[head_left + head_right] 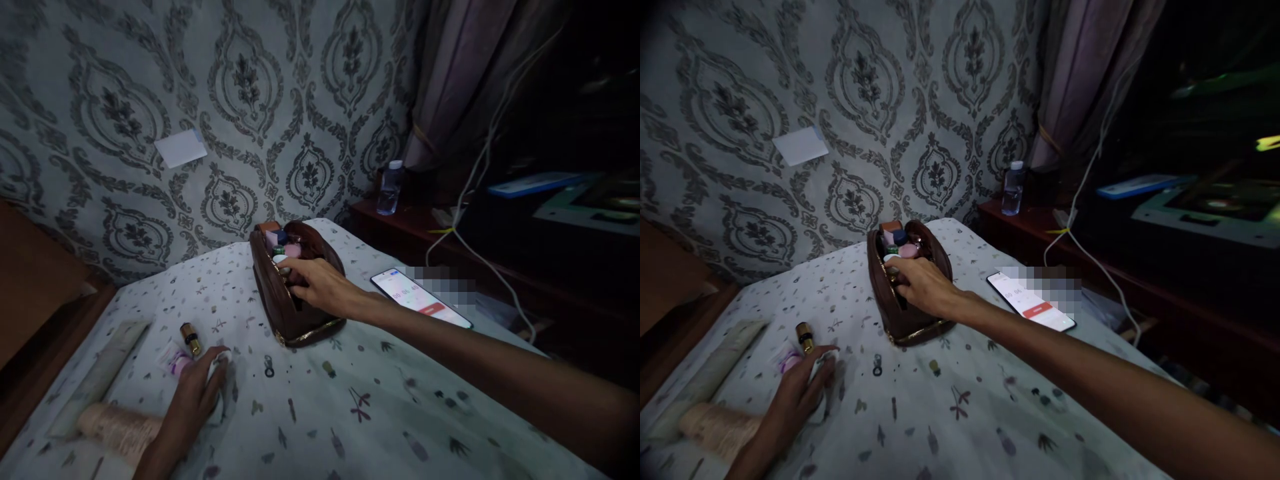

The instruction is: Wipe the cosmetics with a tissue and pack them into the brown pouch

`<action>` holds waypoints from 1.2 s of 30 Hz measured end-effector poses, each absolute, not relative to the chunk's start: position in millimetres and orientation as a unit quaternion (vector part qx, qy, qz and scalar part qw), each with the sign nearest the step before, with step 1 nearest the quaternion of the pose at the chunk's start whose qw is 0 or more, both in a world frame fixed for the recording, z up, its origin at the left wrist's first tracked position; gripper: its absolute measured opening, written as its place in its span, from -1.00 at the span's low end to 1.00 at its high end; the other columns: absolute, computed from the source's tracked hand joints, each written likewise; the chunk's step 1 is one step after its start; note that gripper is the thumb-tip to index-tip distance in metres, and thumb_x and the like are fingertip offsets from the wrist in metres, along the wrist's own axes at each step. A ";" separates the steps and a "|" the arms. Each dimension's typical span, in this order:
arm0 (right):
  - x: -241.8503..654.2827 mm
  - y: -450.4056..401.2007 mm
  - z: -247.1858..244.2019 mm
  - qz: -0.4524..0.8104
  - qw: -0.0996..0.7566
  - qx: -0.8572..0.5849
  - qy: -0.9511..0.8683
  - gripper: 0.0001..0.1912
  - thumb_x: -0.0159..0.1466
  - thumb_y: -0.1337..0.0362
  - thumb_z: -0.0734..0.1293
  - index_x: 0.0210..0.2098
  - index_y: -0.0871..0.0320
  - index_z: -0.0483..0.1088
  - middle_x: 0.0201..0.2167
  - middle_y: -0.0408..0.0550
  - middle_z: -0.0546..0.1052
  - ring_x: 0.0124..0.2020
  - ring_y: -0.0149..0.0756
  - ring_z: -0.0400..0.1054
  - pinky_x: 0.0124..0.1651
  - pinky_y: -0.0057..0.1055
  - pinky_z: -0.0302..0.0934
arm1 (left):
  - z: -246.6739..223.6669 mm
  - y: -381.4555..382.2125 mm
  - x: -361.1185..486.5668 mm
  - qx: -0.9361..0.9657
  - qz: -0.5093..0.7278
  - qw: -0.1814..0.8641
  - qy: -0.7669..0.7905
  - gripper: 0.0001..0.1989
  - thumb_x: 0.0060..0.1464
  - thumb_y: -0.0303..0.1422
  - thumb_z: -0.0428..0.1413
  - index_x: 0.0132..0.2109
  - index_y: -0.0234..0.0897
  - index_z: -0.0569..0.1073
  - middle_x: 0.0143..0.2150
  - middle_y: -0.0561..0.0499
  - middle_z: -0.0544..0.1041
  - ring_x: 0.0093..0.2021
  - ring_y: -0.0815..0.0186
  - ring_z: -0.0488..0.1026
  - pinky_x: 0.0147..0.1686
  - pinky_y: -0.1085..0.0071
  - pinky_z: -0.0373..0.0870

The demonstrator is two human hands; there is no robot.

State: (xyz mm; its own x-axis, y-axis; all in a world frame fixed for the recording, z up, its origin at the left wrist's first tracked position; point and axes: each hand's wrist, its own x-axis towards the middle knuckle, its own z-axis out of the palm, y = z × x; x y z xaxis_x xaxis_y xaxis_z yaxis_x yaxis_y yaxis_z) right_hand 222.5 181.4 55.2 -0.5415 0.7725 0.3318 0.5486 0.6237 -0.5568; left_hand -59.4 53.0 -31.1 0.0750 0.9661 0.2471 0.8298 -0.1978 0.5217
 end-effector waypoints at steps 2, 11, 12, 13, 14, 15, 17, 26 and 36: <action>224.1 181.8 53.4 0.186 0.289 -0.382 -0.858 -0.54 0.16 0.54 0.31 0.04 0.14 0.40 -0.32 -0.11 0.55 -0.29 -0.30 0.42 -0.24 -0.45 0.16 | -30.5 53.4 -57.8 0.726 0.274 0.123 0.618 -0.64 0.27 -0.09 -0.09 -0.17 -0.21 0.48 -0.47 0.03 0.50 -0.44 0.25 0.44 -0.36 0.38 0.37; 222.6 177.1 56.7 0.141 0.267 -0.401 -0.865 -0.62 0.24 0.55 0.22 0.01 0.20 0.40 -0.22 0.02 0.57 -0.18 -0.20 0.44 -0.16 -0.39 0.16 | -26.4 50.7 -56.2 0.724 0.267 0.128 0.623 -0.64 0.27 -0.09 -0.10 -0.16 -0.23 0.46 -0.44 0.02 0.51 -0.43 0.25 0.45 -0.36 0.38 0.35; 223.2 177.2 56.8 0.132 0.268 -0.402 -0.866 -0.64 0.24 0.54 0.22 0.00 0.20 0.41 -0.24 0.02 0.57 -0.20 -0.21 0.44 -0.18 -0.40 0.15 | -26.4 50.8 -56.2 0.725 0.268 0.127 0.622 -0.64 0.27 -0.09 -0.09 -0.17 -0.23 0.46 -0.44 0.03 0.51 -0.43 0.25 0.45 -0.36 0.38 0.35; 224.1 177.6 56.7 0.124 0.270 -0.401 -0.867 -0.64 0.25 0.54 0.21 -0.01 0.19 0.41 -0.25 0.01 0.57 -0.23 -0.23 0.43 -0.20 -0.41 0.14 | -26.7 51.0 -55.9 0.726 0.269 0.125 0.620 -0.65 0.26 -0.09 -0.09 -0.17 -0.23 0.46 -0.44 0.03 0.50 -0.43 0.25 0.45 -0.36 0.38 0.36; 225.2 178.2 56.6 0.117 0.272 -0.400 -0.868 -0.65 0.25 0.54 0.20 -0.02 0.18 0.41 -0.27 -0.01 0.56 -0.26 -0.25 0.42 -0.21 -0.42 0.13 | -27.1 51.2 -55.5 0.728 0.271 0.125 0.617 -0.65 0.26 -0.10 -0.09 -0.17 -0.22 0.46 -0.44 0.03 0.50 -0.42 0.25 0.45 -0.36 0.38 0.35; 226.5 178.9 56.6 0.109 0.274 -0.398 -0.869 -0.65 0.25 0.54 0.20 -0.03 0.18 0.41 -0.29 -0.02 0.56 -0.28 -0.26 0.41 -0.23 -0.43 0.13 | -27.5 51.5 -54.9 0.730 0.272 0.128 0.614 -0.65 0.26 -0.10 -0.09 -0.16 -0.22 0.46 -0.44 0.03 0.50 -0.43 0.25 0.44 -0.36 0.38 0.35; 229.3 178.8 57.6 0.091 0.276 -0.398 -0.870 -0.67 0.25 0.55 0.19 -0.07 0.19 0.42 -0.32 -0.03 0.55 -0.31 -0.27 0.40 -0.26 -0.43 0.12 | -26.4 51.7 -53.5 0.729 0.279 0.135 0.611 -0.65 0.26 -0.09 -0.09 -0.16 -0.22 0.46 -0.45 0.03 0.50 -0.44 0.25 0.44 -0.37 0.38 0.35; 232.0 125.1 48.8 0.078 0.451 -0.272 -0.846 -0.77 0.38 0.34 0.18 -0.06 0.16 0.42 -0.34 -0.03 0.56 -0.34 -0.30 0.44 -0.26 -0.43 0.25 | 31.9 68.6 -100.6 0.543 0.506 0.079 0.665 -0.63 0.15 -0.02 0.05 -0.33 -0.26 0.40 -0.49 0.08 0.45 -0.51 0.36 0.35 -0.48 0.49 0.29; 181.2 83.2 -17.9 0.274 0.276 -0.238 -0.890 -0.71 0.37 0.34 0.16 -0.08 0.20 0.48 -0.38 0.01 0.58 -0.37 -0.26 0.45 -0.28 -0.40 0.26 | -1.7 124.6 -141.7 0.592 0.244 0.001 0.768 -0.73 0.20 -0.21 -0.05 -0.21 -0.30 0.43 -0.31 -0.07 0.49 -0.24 0.20 0.44 -0.22 0.35 0.36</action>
State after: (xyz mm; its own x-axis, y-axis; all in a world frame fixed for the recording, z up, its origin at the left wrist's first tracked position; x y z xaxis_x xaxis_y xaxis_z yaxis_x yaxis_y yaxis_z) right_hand 181.2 83.2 -17.9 -0.7345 0.5744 0.3614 0.2716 0.7369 -0.6190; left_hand -141.7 124.6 -1.7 -0.2994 0.9098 0.2874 0.9093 0.1807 0.3750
